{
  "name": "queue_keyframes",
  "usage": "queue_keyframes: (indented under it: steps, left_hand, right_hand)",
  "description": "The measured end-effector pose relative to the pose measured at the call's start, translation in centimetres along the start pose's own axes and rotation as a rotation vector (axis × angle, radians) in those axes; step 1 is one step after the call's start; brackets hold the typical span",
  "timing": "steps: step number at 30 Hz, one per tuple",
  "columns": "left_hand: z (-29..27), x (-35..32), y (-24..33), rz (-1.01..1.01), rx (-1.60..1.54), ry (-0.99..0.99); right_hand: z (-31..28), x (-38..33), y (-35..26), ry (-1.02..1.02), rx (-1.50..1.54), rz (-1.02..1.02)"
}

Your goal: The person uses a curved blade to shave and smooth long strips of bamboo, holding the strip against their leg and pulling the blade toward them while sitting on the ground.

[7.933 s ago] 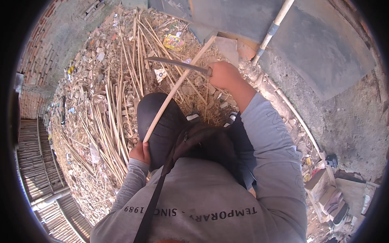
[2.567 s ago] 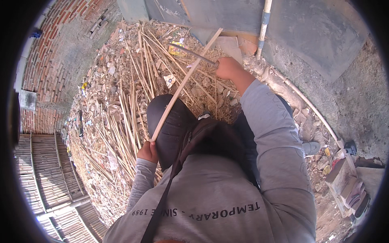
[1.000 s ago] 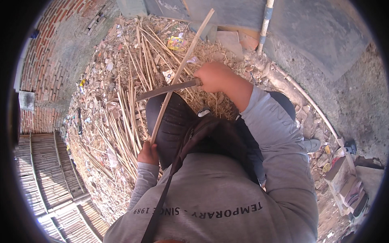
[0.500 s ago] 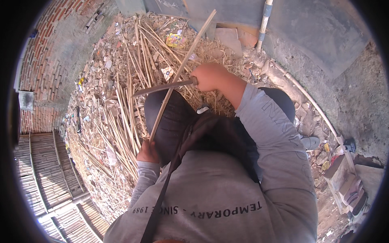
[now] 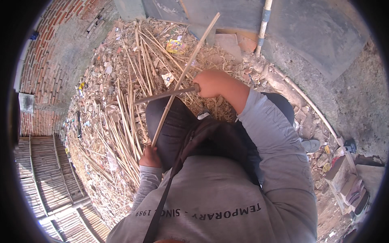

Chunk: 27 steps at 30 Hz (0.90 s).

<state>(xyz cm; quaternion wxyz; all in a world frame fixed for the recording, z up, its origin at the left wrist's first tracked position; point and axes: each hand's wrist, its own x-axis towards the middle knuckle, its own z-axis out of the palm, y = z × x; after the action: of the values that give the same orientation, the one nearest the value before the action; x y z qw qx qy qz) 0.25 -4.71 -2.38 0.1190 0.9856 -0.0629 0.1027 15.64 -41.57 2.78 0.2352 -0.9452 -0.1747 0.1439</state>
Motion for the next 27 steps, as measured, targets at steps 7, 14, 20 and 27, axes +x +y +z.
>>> queue_keyframes:
  steps: [7, 14, 20, 27]
  left_hand:
    - [-1.5, 1.2, -0.7, 0.003, 0.044, -0.182]
    - [-1.2, 1.7, -1.6, 0.061, -0.022, -0.172]
    - [-2.9, 2.7, -0.2, 0.005, -0.024, -0.257]
    - [-0.4, 1.7, -2.6, 0.038, -0.160, -0.200]
  right_hand:
    - [0.4, 1.4, 3.5, 0.126, 0.033, 0.176]
    - [-0.4, 0.1, 1.3, -0.007, 0.016, 0.103]
    - [-0.2, 1.0, 3.5, 0.112, -0.011, 0.236]
    - [-0.6, -0.2, -0.4, 0.058, -0.022, 0.123]
